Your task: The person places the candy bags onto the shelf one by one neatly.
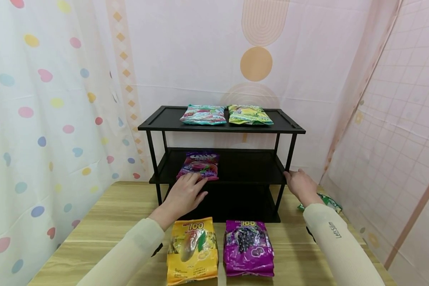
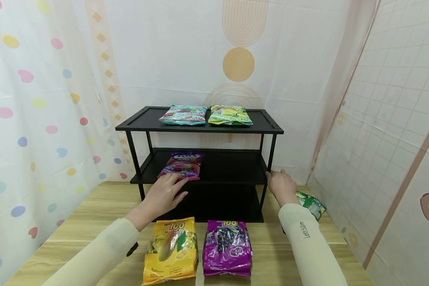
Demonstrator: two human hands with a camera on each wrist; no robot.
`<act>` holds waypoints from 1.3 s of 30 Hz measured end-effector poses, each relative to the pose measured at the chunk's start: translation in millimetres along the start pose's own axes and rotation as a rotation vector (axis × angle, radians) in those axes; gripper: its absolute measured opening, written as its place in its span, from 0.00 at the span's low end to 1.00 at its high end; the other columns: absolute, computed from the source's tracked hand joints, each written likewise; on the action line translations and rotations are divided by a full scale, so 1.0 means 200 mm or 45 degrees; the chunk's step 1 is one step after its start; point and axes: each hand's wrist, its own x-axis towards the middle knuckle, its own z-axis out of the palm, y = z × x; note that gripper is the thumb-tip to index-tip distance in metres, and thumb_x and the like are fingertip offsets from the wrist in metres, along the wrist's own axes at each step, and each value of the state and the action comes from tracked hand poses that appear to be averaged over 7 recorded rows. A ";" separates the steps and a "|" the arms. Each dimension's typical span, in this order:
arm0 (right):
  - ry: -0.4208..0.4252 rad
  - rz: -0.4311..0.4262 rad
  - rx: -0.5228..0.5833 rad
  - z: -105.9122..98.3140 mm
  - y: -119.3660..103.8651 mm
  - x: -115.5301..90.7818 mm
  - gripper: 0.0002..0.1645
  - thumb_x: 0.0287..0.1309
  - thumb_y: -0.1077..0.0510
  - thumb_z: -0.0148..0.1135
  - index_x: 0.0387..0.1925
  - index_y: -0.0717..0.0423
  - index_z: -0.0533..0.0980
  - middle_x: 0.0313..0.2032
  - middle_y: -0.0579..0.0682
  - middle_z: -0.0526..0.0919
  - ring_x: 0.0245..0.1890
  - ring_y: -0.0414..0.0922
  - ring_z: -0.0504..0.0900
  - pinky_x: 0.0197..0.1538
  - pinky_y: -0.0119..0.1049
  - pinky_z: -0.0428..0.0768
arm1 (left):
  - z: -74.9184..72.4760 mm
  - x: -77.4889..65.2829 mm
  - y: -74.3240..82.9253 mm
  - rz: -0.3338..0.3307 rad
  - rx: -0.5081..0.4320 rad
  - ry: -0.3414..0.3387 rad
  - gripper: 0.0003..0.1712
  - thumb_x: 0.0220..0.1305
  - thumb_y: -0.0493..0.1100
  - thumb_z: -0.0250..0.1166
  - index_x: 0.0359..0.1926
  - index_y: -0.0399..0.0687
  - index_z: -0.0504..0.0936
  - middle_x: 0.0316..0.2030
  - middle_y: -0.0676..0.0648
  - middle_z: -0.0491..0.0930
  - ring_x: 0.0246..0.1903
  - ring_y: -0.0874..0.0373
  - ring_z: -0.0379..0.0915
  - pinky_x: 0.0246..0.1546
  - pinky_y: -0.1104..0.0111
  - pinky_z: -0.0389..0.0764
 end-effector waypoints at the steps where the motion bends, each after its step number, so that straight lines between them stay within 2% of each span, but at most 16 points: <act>1: 0.000 0.001 -0.001 0.00 0.00 0.00 0.33 0.79 0.47 0.33 0.68 0.67 0.67 0.69 0.70 0.62 0.72 0.66 0.54 0.66 0.64 0.60 | 0.00 0.00 0.00 -0.001 0.002 -0.006 0.24 0.63 0.49 0.70 0.56 0.41 0.83 0.50 0.40 0.78 0.47 0.45 0.76 0.56 0.54 0.76; 16: -0.002 0.002 0.003 0.00 -0.01 0.00 0.33 0.79 0.47 0.33 0.68 0.67 0.67 0.69 0.70 0.61 0.72 0.66 0.53 0.67 0.64 0.58 | -0.01 0.01 -0.03 -0.055 -0.066 -0.132 0.28 0.67 0.54 0.66 0.60 0.41 0.80 0.54 0.39 0.76 0.51 0.45 0.74 0.56 0.54 0.76; 22: -0.007 0.001 0.001 -0.01 0.00 0.00 0.33 0.79 0.47 0.32 0.68 0.67 0.67 0.69 0.70 0.61 0.72 0.66 0.53 0.67 0.64 0.58 | -0.01 0.01 -0.03 -0.080 -0.100 -0.197 0.31 0.68 0.55 0.65 0.63 0.40 0.78 0.57 0.38 0.74 0.55 0.44 0.73 0.59 0.53 0.73; 30: -0.016 0.017 -0.006 0.00 0.01 0.01 0.33 0.79 0.47 0.32 0.68 0.66 0.67 0.69 0.67 0.62 0.72 0.64 0.54 0.67 0.64 0.59 | 0.00 0.01 -0.03 -0.063 -0.076 -0.239 0.33 0.68 0.57 0.63 0.65 0.40 0.75 0.58 0.37 0.73 0.57 0.44 0.71 0.61 0.53 0.72; 39: -0.028 0.030 0.001 0.00 0.00 0.01 0.33 0.79 0.47 0.32 0.68 0.66 0.67 0.70 0.68 0.60 0.72 0.64 0.53 0.66 0.65 0.59 | -0.01 0.00 -0.03 -0.041 -0.087 -0.254 0.32 0.70 0.56 0.62 0.66 0.42 0.74 0.61 0.37 0.72 0.59 0.43 0.70 0.63 0.52 0.68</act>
